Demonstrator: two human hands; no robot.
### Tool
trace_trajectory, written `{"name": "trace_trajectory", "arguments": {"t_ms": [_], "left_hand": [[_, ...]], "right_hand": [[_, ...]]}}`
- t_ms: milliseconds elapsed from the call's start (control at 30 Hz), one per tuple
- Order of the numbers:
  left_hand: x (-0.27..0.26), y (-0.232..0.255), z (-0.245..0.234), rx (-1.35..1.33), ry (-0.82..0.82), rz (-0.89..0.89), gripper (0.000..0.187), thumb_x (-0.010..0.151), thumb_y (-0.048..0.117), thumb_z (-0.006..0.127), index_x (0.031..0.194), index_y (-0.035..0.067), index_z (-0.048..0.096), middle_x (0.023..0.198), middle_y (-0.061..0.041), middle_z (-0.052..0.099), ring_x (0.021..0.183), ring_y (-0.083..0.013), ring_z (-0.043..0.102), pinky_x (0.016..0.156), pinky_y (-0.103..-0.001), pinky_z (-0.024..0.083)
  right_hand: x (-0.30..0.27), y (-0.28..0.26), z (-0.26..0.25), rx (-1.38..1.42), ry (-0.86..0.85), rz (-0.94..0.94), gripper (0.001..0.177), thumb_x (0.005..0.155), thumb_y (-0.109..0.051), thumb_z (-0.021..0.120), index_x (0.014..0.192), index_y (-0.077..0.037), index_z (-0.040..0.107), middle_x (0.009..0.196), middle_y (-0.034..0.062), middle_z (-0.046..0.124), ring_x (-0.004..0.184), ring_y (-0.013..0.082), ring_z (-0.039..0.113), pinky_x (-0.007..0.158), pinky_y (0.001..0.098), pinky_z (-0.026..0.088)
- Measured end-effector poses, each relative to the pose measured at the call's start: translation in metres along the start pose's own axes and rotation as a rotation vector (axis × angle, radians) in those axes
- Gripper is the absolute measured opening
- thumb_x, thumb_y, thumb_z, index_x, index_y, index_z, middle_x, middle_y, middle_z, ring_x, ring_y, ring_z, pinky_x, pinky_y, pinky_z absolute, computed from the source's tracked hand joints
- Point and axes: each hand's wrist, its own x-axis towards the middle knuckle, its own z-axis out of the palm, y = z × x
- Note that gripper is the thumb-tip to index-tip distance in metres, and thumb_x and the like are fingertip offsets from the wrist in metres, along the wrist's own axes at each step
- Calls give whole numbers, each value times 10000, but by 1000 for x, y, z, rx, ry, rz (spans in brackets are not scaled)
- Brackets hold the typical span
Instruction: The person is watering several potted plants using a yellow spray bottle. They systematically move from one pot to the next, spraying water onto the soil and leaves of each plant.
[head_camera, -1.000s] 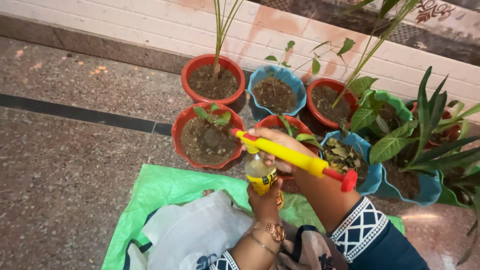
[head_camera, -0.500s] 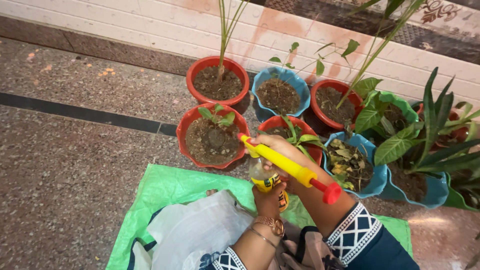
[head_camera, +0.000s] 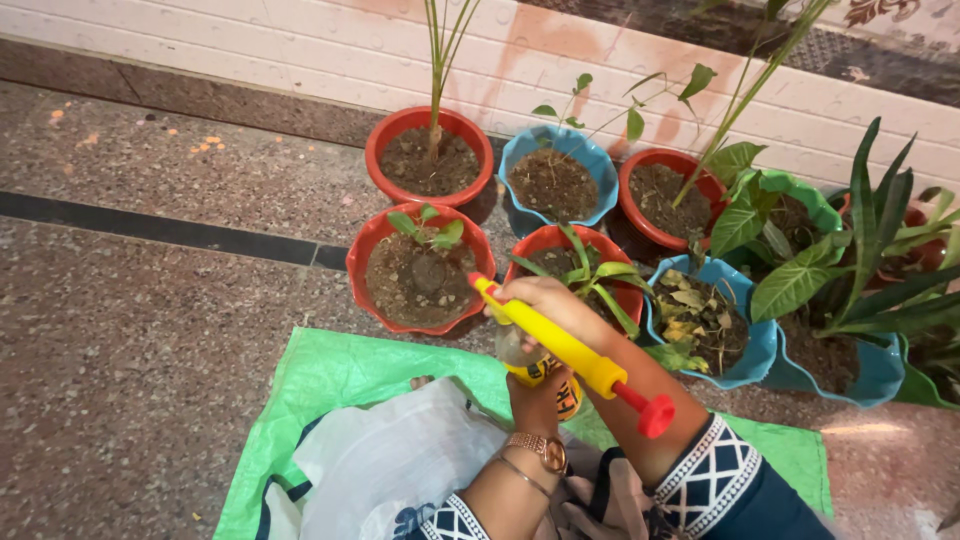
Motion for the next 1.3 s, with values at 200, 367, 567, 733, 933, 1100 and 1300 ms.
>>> {"name": "trace_trajectory", "arguments": {"t_ms": [200,367,567,733,933,1100,1300], "left_hand": [[-23,12,12,328,-20,-109,699,600,25,898,1211,46,558,1015,-61,724,805,-174,711,697,-347,601],[-54,12,18,636,-74,-16,540,579,121,944,1054,16,712,942,-80,792,800,-180,747,731,-332,592],[-71,1,21,697,-223,28,602,588,193,970,1089,29,678,985,-70,788,863,-179,754,788,-313,594],[-71,-5,17,503,-282,-17,578,644,127,925,1140,10,653,1013,-78,783,876,-178,735,802,-324,594],[-68,-6,13,626,-242,10,634,656,126,937,1202,42,624,1048,-53,773,911,-152,727,833,-301,586],[-66,-10,13,578,-271,13,672,642,135,938,1223,27,618,1058,-69,773,911,-165,727,832,-313,591],[-67,-7,11,567,-288,-11,656,654,157,928,1215,11,622,1052,-75,779,915,-169,736,827,-316,590]], "right_hand": [[-17,17,-48,350,50,51,364,923,-344,657,1053,-8,710,757,83,711,378,116,520,353,246,441],[-60,48,-98,627,78,-73,368,953,-307,584,1185,-30,657,944,100,765,406,93,504,395,217,429],[-97,85,-133,716,120,-186,409,955,-292,538,1168,50,605,1040,138,750,493,97,524,496,252,457],[-82,105,-138,765,91,-118,413,941,-307,565,1168,28,649,892,59,715,468,78,504,480,239,437],[-80,113,-135,692,94,-140,456,974,-334,584,1189,60,667,753,22,627,474,71,503,517,246,455],[-81,108,-136,677,119,-123,421,929,-303,564,1161,39,648,907,44,729,458,75,501,538,252,480],[-79,111,-134,704,68,-158,423,974,-299,587,1198,54,650,953,66,723,484,69,524,575,253,512]]}}
